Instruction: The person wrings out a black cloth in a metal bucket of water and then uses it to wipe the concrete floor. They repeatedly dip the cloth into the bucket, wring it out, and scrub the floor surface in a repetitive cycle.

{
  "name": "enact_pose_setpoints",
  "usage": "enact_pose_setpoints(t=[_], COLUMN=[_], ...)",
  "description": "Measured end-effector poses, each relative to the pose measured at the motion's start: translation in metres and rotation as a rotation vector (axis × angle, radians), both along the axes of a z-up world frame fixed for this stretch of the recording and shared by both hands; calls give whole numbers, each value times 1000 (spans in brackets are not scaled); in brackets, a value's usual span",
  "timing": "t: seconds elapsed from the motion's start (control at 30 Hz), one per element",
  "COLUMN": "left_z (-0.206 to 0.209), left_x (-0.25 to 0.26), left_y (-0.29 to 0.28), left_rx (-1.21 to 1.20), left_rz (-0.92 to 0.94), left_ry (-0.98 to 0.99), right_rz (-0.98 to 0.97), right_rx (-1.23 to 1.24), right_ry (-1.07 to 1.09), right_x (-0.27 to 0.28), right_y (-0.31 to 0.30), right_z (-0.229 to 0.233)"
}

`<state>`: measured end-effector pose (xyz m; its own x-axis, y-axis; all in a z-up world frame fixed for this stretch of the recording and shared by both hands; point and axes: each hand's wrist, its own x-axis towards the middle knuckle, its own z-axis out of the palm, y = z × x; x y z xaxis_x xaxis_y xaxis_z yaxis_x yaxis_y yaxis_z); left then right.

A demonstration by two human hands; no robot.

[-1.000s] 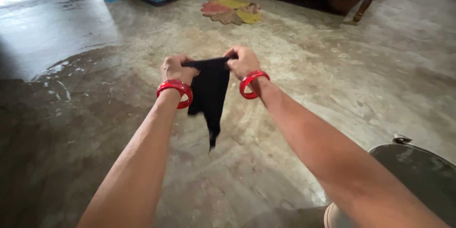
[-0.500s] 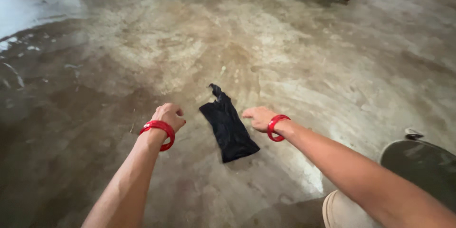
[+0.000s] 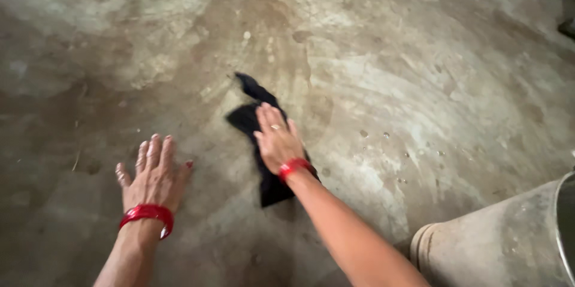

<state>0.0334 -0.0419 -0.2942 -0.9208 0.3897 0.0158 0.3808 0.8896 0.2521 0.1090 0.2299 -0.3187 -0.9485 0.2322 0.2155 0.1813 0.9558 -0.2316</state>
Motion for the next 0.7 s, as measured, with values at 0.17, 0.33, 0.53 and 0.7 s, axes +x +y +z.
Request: enact_pose_setpoints(t=[0.17, 0.33, 0.53, 0.7], left_z=[-21, -32, -31, -40], left_x=[-13, -6, -11, -13], left_y=[-22, -30, -29, -30], left_rx=[12, 21, -322, 397], left_rz=[-84, -74, -221, -511], left_ry=[96, 133, 224, 373], right_rz=[-440, -1281, -759, -411], right_rx=[195, -43, 290, 307], right_ry=[-9, 49, -12, 64], right_x=[132, 215, 109, -27], right_y=[113, 253, 315, 204], right_z=[-33, -56, -76, -57])
